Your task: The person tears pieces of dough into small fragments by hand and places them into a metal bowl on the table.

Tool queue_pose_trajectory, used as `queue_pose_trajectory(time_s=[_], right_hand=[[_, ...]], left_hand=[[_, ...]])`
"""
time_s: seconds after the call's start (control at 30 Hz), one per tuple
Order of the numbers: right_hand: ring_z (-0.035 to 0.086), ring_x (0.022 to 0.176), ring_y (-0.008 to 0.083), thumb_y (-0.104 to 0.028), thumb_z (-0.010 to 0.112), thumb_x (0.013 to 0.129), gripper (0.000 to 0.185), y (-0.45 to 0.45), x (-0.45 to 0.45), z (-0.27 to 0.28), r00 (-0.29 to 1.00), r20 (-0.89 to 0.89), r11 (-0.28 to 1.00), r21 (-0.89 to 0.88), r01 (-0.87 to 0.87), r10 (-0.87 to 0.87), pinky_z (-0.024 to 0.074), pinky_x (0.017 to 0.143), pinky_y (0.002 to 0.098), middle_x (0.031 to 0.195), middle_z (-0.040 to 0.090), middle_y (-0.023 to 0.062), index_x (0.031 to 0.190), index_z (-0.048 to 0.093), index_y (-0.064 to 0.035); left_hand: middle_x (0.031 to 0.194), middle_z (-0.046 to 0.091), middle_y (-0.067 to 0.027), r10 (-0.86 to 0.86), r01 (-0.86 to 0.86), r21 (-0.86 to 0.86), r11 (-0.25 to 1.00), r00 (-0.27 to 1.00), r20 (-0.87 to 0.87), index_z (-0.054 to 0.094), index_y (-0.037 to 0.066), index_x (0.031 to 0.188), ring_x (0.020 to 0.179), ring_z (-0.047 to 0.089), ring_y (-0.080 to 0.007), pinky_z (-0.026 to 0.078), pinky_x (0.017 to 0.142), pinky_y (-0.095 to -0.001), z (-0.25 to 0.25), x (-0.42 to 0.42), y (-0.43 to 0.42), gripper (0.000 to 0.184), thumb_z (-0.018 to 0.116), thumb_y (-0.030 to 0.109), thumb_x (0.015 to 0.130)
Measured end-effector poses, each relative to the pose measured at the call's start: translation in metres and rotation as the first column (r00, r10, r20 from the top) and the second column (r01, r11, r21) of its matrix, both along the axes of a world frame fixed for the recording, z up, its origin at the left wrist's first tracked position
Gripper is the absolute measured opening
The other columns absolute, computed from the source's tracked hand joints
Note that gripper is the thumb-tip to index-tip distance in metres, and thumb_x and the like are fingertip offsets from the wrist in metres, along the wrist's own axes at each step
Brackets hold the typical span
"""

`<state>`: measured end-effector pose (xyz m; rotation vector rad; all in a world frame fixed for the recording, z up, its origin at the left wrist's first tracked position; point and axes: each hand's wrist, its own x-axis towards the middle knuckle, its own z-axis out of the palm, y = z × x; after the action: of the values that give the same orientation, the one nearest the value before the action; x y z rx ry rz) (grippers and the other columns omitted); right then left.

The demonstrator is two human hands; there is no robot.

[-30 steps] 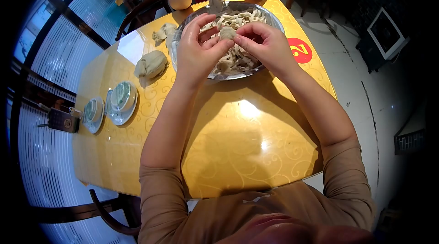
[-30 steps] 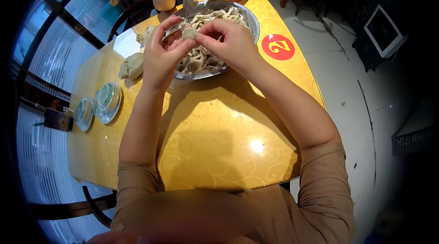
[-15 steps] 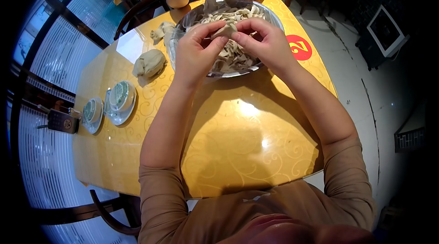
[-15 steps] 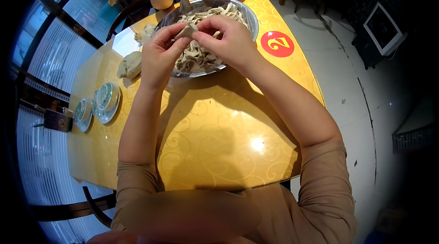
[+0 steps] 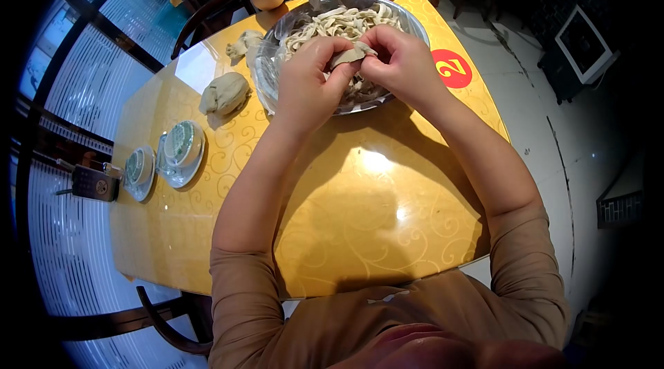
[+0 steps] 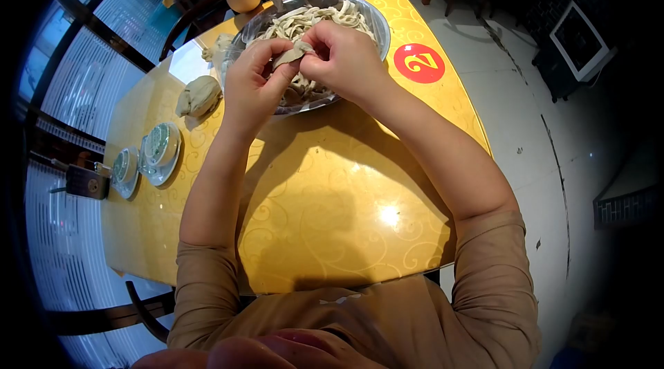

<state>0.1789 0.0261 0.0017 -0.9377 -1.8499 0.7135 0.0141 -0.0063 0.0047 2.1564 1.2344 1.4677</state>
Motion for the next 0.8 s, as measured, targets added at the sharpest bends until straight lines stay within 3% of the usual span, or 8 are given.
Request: queue_pose_trajectory(time_s=[0.1,0.2,0.3,0.33,0.43,0.6,0.7,0.8], right_hand=[[0.052,0.065,0.0054,-0.011,0.062,0.076,0.016,0.002,-0.001,-0.002,1.0,-0.005,0.999,-0.033,0.009,-0.009,0.044,0.06,0.0225,0.074,0.059,-0.0003,0.088,0.061,-0.0007],[0.052,0.064,0.0056,-0.011,0.06,0.078,0.014,0.004,0.0,0.0,0.998,-0.069,0.993,-0.114,-0.01,0.002,0.0436,0.058,0.0218,0.073,0.058,-0.0009,0.088,0.061,-0.0016],[0.051,0.064,0.0052,-0.01,0.059,0.08,0.011,0.018,0.004,-0.012,0.976,-0.217,0.983,-0.177,-0.052,0.013,0.0431,0.057,0.0209,0.074,0.057,-0.0019,0.088,0.06,-0.0027],[0.052,0.065,0.0044,-0.01,0.058,0.083,0.009,0.025,0.009,-0.013,0.98,-0.199,0.974,-0.223,-0.049,0.003,0.0432,0.058,0.0201,0.075,0.058,-0.0026,0.088,0.06,-0.0033],[0.051,0.066,0.0039,-0.011,0.062,0.083,0.01,0.027,0.011,-0.011,0.972,-0.235,0.977,-0.207,-0.053,0.003,0.0425,0.058,0.0199,0.077,0.058,-0.0023,0.089,0.062,-0.0032],[0.059,0.084,0.0101,-0.014,0.062,0.086,0.036,0.023,0.008,-0.014,0.998,0.024,0.995,-0.08,-0.055,0.057,0.0476,0.08,0.024,0.106,0.066,0.0072,0.121,0.059,-0.0047],[0.057,0.088,0.0084,-0.014,0.062,0.087,0.034,0.021,0.007,-0.009,1.0,-0.014,1.0,-0.018,-0.024,0.024,0.047,0.08,0.0232,0.106,0.065,0.0058,0.119,0.06,-0.0046],[0.056,0.092,0.0075,-0.013,0.061,0.088,0.031,0.012,0.009,0.003,0.966,-0.185,0.971,-0.126,-0.205,0.18,0.0466,0.081,0.023,0.104,0.063,0.0029,0.117,0.06,-0.0029]], left_hand=[[0.082,0.062,-0.0068,-0.021,0.021,0.057,0.998,1.0,0.008,0.062,0.002,0.092,0.069,0.059,-0.0165,0.046,0.061,-0.0263,-0.006,-0.001,0.005,0.016,0.068,0.011,0.08],[0.083,0.062,-0.0055,-0.074,0.078,-0.032,0.996,0.992,0.107,0.063,0.002,0.094,0.072,0.059,-0.0134,0.047,0.064,-0.0249,-0.007,-0.002,0.006,0.015,0.067,0.01,0.082],[0.085,0.062,-0.0035,-0.164,0.235,-0.128,0.964,0.897,0.411,0.062,0.001,0.097,0.075,0.059,-0.0103,0.047,0.066,-0.0236,-0.004,-0.004,0.005,0.015,0.064,0.009,0.085],[0.088,0.062,-0.0025,-0.237,0.352,-0.108,0.93,0.797,0.556,0.06,-0.001,0.101,0.078,0.058,-0.0086,0.048,0.068,-0.0222,0.002,-0.004,0.002,0.017,0.063,0.009,0.088],[0.09,0.062,-0.0029,-0.223,0.344,-0.111,0.932,0.789,0.573,0.059,-0.003,0.102,0.078,0.059,-0.0092,0.047,0.07,-0.0213,0.012,-0.014,0.001,0.02,0.064,0.01,0.088],[0.102,0.063,-0.0066,-0.098,0.271,-0.318,0.908,0.878,0.468,0.056,-0.003,0.12,0.088,0.059,-0.0115,0.049,0.081,-0.0257,0.005,-0.019,0.008,0.032,0.059,0.01,0.091],[0.105,0.062,-0.0068,-0.124,0.321,-0.368,0.873,0.874,0.47,0.055,-0.002,0.121,0.088,0.059,-0.0116,0.049,0.081,-0.0254,0.004,-0.02,0.008,0.033,0.058,0.01,0.09],[0.1,0.06,-0.0057,-0.15,0.338,-0.326,0.883,0.861,0.485,0.056,-0.001,0.113,0.086,0.059,-0.0112,0.05,0.079,-0.0249,0.003,-0.016,0.008,0.027,0.061,0.007,0.088]])
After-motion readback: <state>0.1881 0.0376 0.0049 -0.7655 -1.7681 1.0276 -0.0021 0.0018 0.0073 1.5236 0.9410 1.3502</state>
